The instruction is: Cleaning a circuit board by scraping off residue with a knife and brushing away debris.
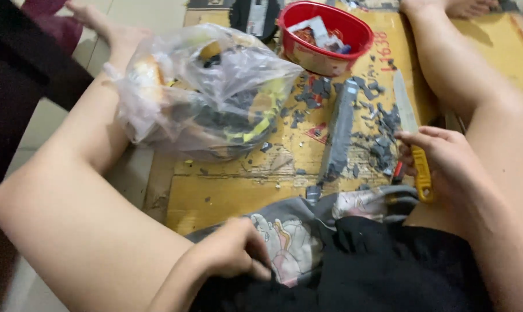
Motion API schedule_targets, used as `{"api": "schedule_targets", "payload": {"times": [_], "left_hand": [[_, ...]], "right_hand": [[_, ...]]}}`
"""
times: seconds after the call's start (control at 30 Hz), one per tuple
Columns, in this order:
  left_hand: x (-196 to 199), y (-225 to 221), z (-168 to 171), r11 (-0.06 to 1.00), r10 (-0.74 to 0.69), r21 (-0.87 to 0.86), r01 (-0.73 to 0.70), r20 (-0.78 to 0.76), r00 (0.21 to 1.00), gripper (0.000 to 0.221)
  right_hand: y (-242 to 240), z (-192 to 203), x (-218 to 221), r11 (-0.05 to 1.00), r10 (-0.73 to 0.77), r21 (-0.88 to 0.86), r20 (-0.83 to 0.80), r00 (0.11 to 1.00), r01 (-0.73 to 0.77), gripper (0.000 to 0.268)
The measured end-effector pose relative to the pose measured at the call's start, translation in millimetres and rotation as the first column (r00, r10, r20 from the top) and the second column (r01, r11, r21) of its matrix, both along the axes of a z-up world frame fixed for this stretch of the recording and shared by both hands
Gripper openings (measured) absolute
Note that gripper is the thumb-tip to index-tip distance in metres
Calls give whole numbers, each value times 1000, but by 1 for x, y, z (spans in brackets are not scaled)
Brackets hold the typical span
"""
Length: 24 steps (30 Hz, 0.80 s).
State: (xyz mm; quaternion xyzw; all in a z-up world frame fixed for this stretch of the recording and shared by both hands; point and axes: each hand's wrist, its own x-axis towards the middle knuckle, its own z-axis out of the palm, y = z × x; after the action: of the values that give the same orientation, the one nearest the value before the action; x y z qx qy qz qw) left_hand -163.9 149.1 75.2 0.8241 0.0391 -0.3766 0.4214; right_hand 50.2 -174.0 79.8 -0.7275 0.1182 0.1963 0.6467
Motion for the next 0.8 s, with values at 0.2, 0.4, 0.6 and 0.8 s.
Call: {"api": "schedule_targets", "payload": {"times": [0.2,0.4,0.6,0.8], "left_hand": [[19,39,-18,759,317,350,-550,539,781,20],[27,-21,-1,911,68,402,-91,73,995,79],[71,-105,67,994,60,85,-67,85,995,14],[72,-141,-18,995,-52,91,28,277,959,46]], "right_hand": [[18,0,-7,996,-8,88,-33,999,11,10],[46,19,-12,981,94,168,30,995,-98,12],[30,2,-10,988,31,148,43,999,-37,13],[13,-9,5,966,-118,231,3,993,114,11]]}}
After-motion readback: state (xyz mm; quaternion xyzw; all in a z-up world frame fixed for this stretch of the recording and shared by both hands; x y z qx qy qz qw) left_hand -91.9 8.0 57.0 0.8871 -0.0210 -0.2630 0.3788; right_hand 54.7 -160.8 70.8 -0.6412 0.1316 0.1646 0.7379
